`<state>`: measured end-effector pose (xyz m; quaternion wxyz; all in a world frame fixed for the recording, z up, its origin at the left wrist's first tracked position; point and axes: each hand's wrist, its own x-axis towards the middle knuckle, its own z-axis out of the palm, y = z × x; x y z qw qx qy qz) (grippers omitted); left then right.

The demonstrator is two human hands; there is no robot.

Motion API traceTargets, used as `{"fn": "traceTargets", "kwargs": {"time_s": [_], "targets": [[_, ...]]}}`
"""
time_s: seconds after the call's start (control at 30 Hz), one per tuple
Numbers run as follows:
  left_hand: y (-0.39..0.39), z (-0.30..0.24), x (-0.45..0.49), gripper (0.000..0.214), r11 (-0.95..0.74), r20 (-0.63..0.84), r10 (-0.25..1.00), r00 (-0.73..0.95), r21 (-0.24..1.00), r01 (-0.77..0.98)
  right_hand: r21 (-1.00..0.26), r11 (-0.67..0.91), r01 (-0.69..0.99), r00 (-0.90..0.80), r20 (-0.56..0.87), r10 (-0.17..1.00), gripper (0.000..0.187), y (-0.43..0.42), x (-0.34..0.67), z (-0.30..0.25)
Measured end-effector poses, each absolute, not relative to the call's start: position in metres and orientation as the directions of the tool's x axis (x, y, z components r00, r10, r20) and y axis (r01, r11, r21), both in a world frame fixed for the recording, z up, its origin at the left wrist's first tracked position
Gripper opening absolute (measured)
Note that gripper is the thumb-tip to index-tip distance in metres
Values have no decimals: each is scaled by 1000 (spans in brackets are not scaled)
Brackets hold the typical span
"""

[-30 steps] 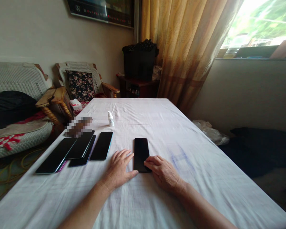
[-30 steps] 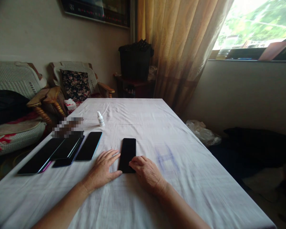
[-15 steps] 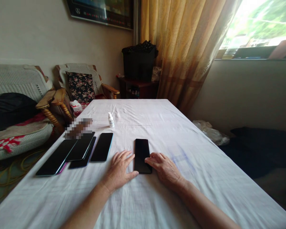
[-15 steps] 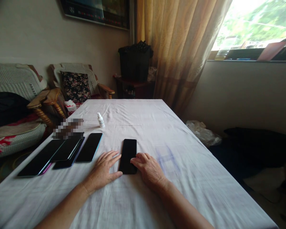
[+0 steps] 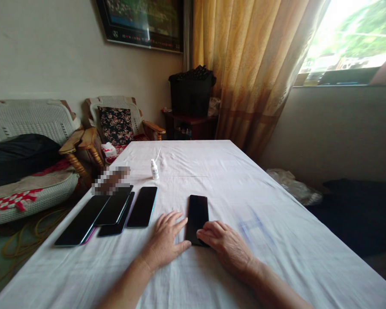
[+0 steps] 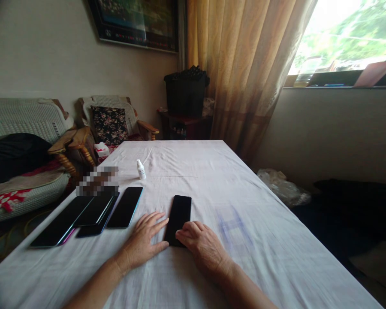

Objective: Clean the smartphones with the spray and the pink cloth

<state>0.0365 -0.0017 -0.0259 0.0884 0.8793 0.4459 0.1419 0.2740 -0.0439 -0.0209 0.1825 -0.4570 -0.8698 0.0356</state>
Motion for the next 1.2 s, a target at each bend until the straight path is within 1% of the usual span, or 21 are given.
{"fn": "traceTargets", "kwargs": {"time_s": [0.1, 0.27, 0.4, 0.5, 0.6, 0.67, 0.73, 0.8, 0.9, 0.97, 1.03, 1.2], "targets": [[1, -25, 36, 58, -596, 151, 802, 578, 281, 752, -234, 540, 808, -477, 278, 834, 39, -41, 276, -19], [14, -12, 36, 60, -617, 51, 773, 633, 293, 730, -208, 478, 853, -425, 254, 869, 42, -27, 283, -14], [27, -7, 38, 57, -649, 43, 736, 675, 329, 686, -165, 386, 908, -345, 231, 910, 47, -20, 284, -15], [32, -14, 41, 49, -649, 100, 742, 663, 357, 672, -167, 358, 919, -309, 261, 915, 51, -23, 283, -21], [30, -23, 41, 42, -648, 189, 756, 627, 350, 676, -195, 381, 904, -315, 301, 900, 45, -28, 280, -25], [27, -29, 39, 44, -673, 234, 739, 632, 317, 668, -214, 430, 877, -359, 302, 883, 38, -32, 275, -25], [23, -34, 36, 52, -718, 262, 696, 668, 277, 639, -213, 478, 852, -412, 291, 863, 32, -34, 270, -25], [21, -38, 33, 57, -746, 294, 666, 686, 244, 620, -218, 498, 840, -431, 292, 854, 31, -33, 268, -24], [21, -43, 32, 50, -754, 364, 652, 665, 225, 617, -238, 429, 871, -360, 283, 889, 37, -31, 270, -24], [22, -45, 32, 42, -760, 419, 642, 643, 233, 607, -243, 339, 909, -271, 275, 922, 40, -30, 272, -24], [23, -46, 34, 36, -765, 460, 634, 622, 253, 593, -238, 306, 922, -240, 271, 932, 42, -31, 272, -23], [25, -43, 36, 30, -743, 475, 660, 581, 303, 597, -234, 446, 864, -384, 268, 884, 37, -36, 266, -20]]}}
